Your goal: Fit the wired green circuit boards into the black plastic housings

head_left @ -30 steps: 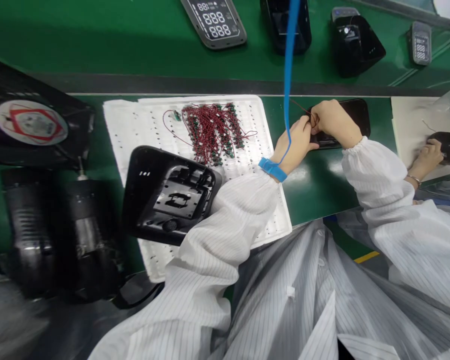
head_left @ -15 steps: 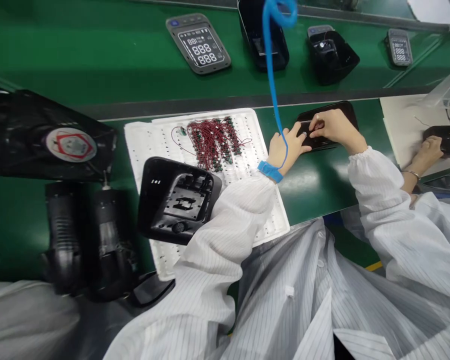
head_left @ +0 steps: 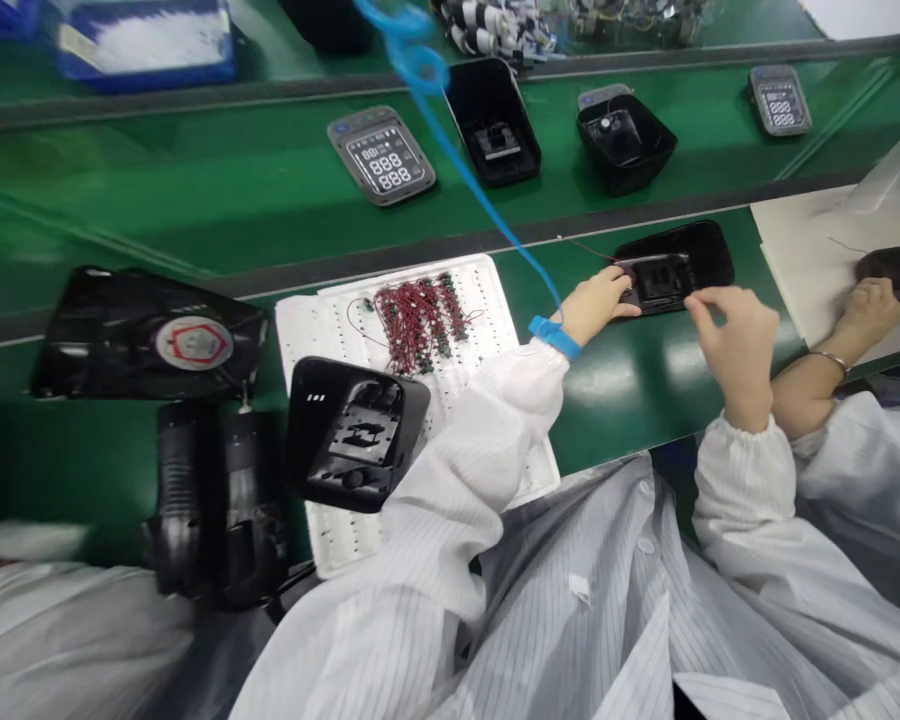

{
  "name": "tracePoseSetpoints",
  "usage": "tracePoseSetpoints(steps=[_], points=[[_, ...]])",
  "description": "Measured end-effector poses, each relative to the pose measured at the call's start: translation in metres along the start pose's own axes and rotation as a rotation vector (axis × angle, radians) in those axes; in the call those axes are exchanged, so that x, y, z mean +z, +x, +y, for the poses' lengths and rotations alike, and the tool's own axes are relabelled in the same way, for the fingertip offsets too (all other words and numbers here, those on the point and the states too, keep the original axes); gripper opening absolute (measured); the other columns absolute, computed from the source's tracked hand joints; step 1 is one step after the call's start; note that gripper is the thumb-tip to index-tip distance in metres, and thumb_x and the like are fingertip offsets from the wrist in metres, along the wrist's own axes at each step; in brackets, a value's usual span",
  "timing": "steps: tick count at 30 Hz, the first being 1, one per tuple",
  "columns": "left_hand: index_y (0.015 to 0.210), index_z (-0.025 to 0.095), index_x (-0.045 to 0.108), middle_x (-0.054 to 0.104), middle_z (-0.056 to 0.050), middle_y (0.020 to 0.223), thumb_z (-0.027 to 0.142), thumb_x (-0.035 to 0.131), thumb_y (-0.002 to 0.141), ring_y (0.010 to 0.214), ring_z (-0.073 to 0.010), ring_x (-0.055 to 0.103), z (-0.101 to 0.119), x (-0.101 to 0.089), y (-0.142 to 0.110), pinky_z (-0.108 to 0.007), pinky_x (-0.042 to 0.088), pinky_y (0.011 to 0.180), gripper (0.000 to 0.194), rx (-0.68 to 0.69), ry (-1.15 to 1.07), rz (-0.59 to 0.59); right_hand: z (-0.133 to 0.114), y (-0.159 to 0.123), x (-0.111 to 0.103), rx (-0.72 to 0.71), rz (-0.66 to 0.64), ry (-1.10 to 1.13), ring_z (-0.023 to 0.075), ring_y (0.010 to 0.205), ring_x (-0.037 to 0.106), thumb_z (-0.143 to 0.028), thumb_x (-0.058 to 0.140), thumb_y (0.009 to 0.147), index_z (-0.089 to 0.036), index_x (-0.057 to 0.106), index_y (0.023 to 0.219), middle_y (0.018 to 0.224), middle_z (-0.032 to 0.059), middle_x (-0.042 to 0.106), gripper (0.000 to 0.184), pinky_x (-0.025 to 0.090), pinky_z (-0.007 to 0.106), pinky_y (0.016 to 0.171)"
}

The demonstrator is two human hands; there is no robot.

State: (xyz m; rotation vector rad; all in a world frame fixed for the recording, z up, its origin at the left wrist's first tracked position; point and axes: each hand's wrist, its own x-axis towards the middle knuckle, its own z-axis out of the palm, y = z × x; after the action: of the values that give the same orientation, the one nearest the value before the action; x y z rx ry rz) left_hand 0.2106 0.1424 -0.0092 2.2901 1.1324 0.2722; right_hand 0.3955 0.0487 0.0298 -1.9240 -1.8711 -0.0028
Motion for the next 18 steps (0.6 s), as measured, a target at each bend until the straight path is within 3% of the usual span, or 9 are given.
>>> tracePoseSetpoints(steps=[3, 6, 10, 12, 15, 18], points=[[0.129, 0.013, 0.061, 0.054, -0.014, 0.148, 0.034, 0.064, 0.098, 0.128, -0.0269, 0.06, 0.025, 0.015, 0.036, -0.033, 0.051, 0.101, 0.037, 0.029, -0.019, 0.035, 0.002, -0.025, 0.009, 0.016, 0.082, 0.079, 0.0307, 0.095, 0.07, -0.04, 0.05, 0.098, -0.026, 0.074, 0.094, 0.102, 0.0112, 0.077, 0.029, 0.054, 0.047, 0.09], [0.133, 0.016, 0.06, 0.044, -0.012, 0.158, 0.033, 0.058, 0.101, 0.123, -0.0272, 0.063, 0.054, 0.03, 0.066, -0.033, 0.053, 0.098, 0.036, 0.04, -0.01, 0.097, 0.01, -0.035, 0.015, 0.055, 0.144, 0.143, 0.0306, 0.093, 0.072, -0.041, 0.052, 0.097, -0.027, 0.074, 0.092, 0.1, 0.0101, 0.078, 0.027, 0.056, 0.048, 0.087], [0.146, 0.017, 0.049, 0.035, -0.011, 0.165, 0.029, 0.044, 0.106, 0.117, -0.0264, 0.068, 0.083, 0.028, 0.066, -0.033, 0.058, 0.09, 0.042, 0.021, 0.086, 0.149, 0.018, -0.031, 0.016, 0.118, 0.208, 0.255, 0.0298, 0.092, 0.072, -0.043, 0.053, 0.096, -0.025, 0.074, 0.095, 0.102, 0.011, 0.077, 0.028, 0.058, 0.047, 0.085], [0.14, 0.015, 0.054, 0.043, -0.012, 0.158, 0.025, 0.032, 0.108, 0.109, -0.0241, 0.071, 0.084, 0.009, 0.045, -0.032, 0.059, 0.084, 0.04, -0.029, 0.163, 0.193, 0.012, -0.025, 0.019, 0.128, 0.204, 0.347, 0.0284, 0.093, 0.072, -0.043, 0.052, 0.096, -0.024, 0.074, 0.099, 0.103, 0.0112, 0.077, 0.029, 0.059, 0.044, 0.083], [0.122, 0.007, 0.064, 0.061, -0.019, 0.134, 0.006, 0.03, 0.102, 0.105, -0.0281, 0.072, 0.056, -0.037, -0.002, -0.038, 0.058, 0.087, 0.039, -0.147, 0.245, 0.204, -0.024, -0.015, 0.03, 0.06, 0.11, 0.495, 0.0262, 0.098, 0.072, -0.039, 0.049, 0.099, -0.023, 0.074, 0.104, 0.107, 0.0096, 0.077, 0.03, 0.058, 0.041, 0.087], [0.087, 0.01, 0.069, 0.069, -0.013, 0.096, 0.001, 0.05, 0.09, 0.105, -0.0314, 0.07, 0.007, -0.092, -0.055, -0.048, 0.054, 0.097, 0.021, -0.244, 0.209, 0.247, -0.091, -0.01, 0.043, -0.16, -0.207, 0.564, 0.0226, 0.11, 0.07, -0.036, 0.05, 0.101, -0.028, 0.073, 0.114, 0.119, 0.0052, 0.075, 0.028, 0.056, 0.037, 0.097]])
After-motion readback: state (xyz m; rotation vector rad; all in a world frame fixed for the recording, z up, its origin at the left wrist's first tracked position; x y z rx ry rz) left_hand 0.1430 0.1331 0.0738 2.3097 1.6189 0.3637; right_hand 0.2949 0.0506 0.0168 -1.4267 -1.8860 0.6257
